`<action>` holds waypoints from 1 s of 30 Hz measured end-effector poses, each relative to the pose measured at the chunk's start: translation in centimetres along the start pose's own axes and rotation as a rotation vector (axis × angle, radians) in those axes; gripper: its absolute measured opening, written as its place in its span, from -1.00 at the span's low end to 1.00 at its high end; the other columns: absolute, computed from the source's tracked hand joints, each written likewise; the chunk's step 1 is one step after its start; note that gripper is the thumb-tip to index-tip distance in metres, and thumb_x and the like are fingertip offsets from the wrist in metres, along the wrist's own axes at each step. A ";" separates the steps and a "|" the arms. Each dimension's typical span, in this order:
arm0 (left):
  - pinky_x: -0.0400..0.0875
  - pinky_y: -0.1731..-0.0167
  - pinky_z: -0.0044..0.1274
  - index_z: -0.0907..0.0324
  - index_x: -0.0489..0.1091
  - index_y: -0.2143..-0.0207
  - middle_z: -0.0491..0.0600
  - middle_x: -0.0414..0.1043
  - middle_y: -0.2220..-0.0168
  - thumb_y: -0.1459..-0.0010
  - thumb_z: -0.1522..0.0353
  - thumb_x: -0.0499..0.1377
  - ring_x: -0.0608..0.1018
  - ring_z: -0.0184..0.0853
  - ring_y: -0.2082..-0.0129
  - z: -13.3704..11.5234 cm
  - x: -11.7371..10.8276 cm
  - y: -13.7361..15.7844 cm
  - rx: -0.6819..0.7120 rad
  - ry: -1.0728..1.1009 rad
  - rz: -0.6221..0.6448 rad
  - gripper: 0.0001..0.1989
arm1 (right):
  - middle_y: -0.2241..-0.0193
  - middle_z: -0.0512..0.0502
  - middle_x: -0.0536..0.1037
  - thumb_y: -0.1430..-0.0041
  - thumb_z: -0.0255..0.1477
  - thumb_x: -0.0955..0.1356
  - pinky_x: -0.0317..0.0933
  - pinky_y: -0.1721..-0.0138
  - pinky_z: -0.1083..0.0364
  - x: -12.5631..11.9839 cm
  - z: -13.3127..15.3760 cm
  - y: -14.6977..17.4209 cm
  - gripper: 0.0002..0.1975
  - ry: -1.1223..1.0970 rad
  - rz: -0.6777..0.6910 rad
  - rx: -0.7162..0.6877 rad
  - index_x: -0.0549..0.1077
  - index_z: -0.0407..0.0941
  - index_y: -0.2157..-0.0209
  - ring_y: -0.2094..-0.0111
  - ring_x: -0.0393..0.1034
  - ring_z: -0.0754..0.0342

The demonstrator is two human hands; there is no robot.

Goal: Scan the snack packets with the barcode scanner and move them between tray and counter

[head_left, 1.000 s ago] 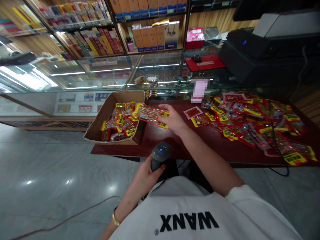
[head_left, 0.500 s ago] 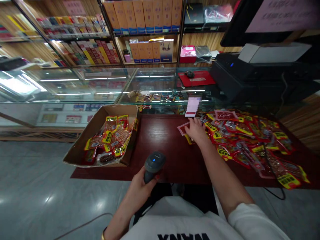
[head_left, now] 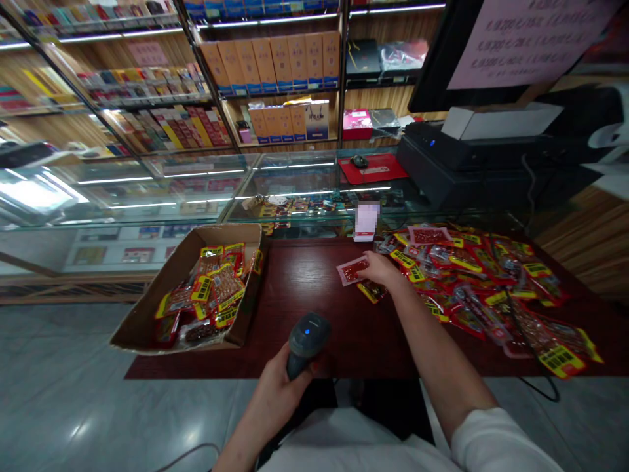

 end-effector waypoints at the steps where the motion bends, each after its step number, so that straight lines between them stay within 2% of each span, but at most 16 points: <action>1: 0.32 0.51 -0.53 0.18 0.52 0.13 -0.17 0.36 0.61 -0.05 0.18 0.33 0.44 -0.31 0.57 0.0 0.0 0.0 -0.005 0.003 -0.003 -0.64 | 0.00 -0.13 0.60 -0.35 -0.37 0.44 0.48 0.04 -0.12 0.0 0.1 0.6 -0.71 -0.049 -0.015 -0.036 0.49 -0.14 -0.06 0.07 0.56 -0.04; 4: 0.25 0.58 -0.55 0.21 0.49 0.09 -0.21 0.32 0.62 -0.07 0.16 0.32 0.34 -0.38 0.65 -0.1 -0.1 0.2 -0.033 -0.005 -0.018 -0.59 | 0.05 -0.08 0.65 -0.35 -0.54 0.35 0.46 -0.01 -0.06 0.8 0.8 3.5 -0.75 -0.179 -0.069 -0.157 0.52 -0.09 -0.02 0.06 0.59 0.01; 7: 0.18 0.63 -0.58 0.22 0.46 0.10 -0.24 0.26 0.64 -0.09 0.16 0.30 0.28 -0.42 0.68 -0.3 -0.2 0.2 -0.049 -0.007 -0.042 -0.59 | 0.07 -0.06 0.69 -0.27 -0.59 0.33 0.37 -0.16 -0.12 2.3 1.3 7.5 -0.75 -0.232 -0.108 -0.248 0.61 -0.01 0.19 -0.09 0.53 -0.03; 10: 0.15 0.65 -0.59 0.22 0.44 0.13 -0.26 0.22 0.65 -0.08 0.13 0.30 0.27 -0.43 0.69 -0.5 -0.3 0.0 -0.058 0.000 -0.062 -0.59 | -0.15 -0.09 0.59 -0.11 -0.67 0.35 0.16 -0.31 -0.28 3.6 1.2 11.0 -0.68 -0.216 -0.117 -0.293 0.65 0.03 0.38 -0.29 0.34 -0.14; 12: 0.15 0.66 -0.59 0.22 0.44 0.13 -0.26 0.22 0.66 -0.07 0.11 0.31 0.28 -0.43 0.69 -0.4 -0.3 -0.1 -0.067 -0.003 -0.060 -0.58 | -0.31 -0.07 0.43 0.00 -0.73 0.34 0.05 -0.35 -0.34 3.9 0.9 12.6 -0.59 -0.191 -0.094 -0.317 0.68 0.06 0.33 -0.39 0.18 -0.19; 14: 0.16 0.65 -0.59 0.22 0.44 0.13 -0.26 0.22 0.66 -0.06 0.11 0.31 0.28 -0.42 0.68 -0.3 -0.3 -0.3 -0.070 -0.008 -0.058 -0.57 | -0.37 -0.04 0.35 0.05 -0.73 0.33 0.01 -0.37 -0.33 3.8 0.8 13.4 -0.50 -0.134 -0.065 -0.332 0.67 0.08 0.21 -0.43 0.09 -0.18; 17: 0.17 0.65 -0.58 0.22 0.45 0.15 -0.24 0.26 0.63 -0.08 0.14 0.30 0.29 -0.42 0.68 -0.1 -0.2 -0.4 -0.053 -0.022 -0.039 -0.61 | -0.31 -0.12 0.43 -0.12 -0.59 0.34 0.10 -0.33 -0.24 3.4 0.9 13.4 -0.59 -0.039 -0.078 -0.274 0.59 0.06 0.04 -0.35 0.25 -0.14; 19: 0.22 0.62 -0.57 0.21 0.47 0.14 -0.21 0.31 0.60 -0.09 0.17 0.30 0.32 -0.40 0.66 0.0 -0.1 -0.3 -0.038 -0.032 -0.018 -0.64 | -0.22 -0.24 0.52 -0.25 -0.45 0.35 0.18 -0.26 -0.27 3.3 1.0 12.8 -0.65 -0.002 -0.105 -0.201 0.53 -0.01 -0.07 -0.25 0.37 -0.20; 21: 0.30 0.56 -0.54 0.21 0.49 0.12 -0.17 0.37 0.57 -0.08 0.19 0.31 0.40 -0.35 0.60 0.1 0.0 -0.1 -0.018 -0.031 -0.013 -0.64 | -0.16 -0.34 0.55 -0.24 -0.38 0.40 0.17 -0.21 -0.33 3.4 1.3 12.1 -0.57 0.021 -0.098 -0.164 0.48 -0.07 -0.15 -0.21 0.38 -0.31; 23: 0.37 0.47 -0.51 0.19 0.51 0.11 -0.14 0.41 0.55 -0.07 0.20 0.33 0.48 -0.28 0.51 0.1 0.0 0.1 0.007 -0.022 -0.023 -0.64 | -0.14 -0.35 0.56 -0.15 -0.41 0.47 0.15 -0.20 -0.34 3.6 1.5 11.4 -0.47 0.024 -0.060 -0.162 0.47 -0.08 -0.18 -0.20 0.37 -0.36; 26: 0.42 0.38 -0.48 0.18 0.53 0.14 -0.12 0.43 0.54 -0.06 0.20 0.34 0.54 -0.21 0.41 0.1 0.1 0.3 0.029 -0.025 -0.027 -0.66 | -0.03 -0.30 0.63 -0.01 -0.52 0.52 0.15 -0.21 -0.27 3.7 1.9 10.4 -0.46 -0.041 0.008 -0.163 0.55 -0.05 -0.08 -0.14 0.42 -0.33; 28: 0.43 0.37 -0.48 0.19 0.54 0.15 -0.11 0.43 0.55 -0.08 0.19 0.33 0.55 -0.20 0.39 0.1 0.1 0.3 0.032 -0.040 -0.023 -0.67 | 0.09 -0.22 0.68 0.06 -0.56 0.53 0.18 -0.20 -0.21 3.7 2.1 9.8 -0.58 -0.132 0.042 -0.156 0.64 -0.03 0.10 -0.07 0.48 -0.29; 30: 0.43 0.36 -0.48 0.19 0.54 0.15 -0.11 0.42 0.56 -0.10 0.19 0.32 0.55 -0.20 0.38 0.0 0.0 0.4 0.038 -0.045 -0.020 -0.68 | 0.18 -0.15 0.70 0.04 -0.52 0.52 0.21 -0.18 -0.16 3.7 2.3 9.1 -0.75 -0.268 0.051 -0.142 0.65 -0.01 0.25 0.00 0.53 -0.24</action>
Point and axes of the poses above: each hand's wrist, its own y-axis away from the middle knuckle, its own x-axis out of the palm, z = x × y, the point moved 1 cm from there along -y, towards the middle knuckle
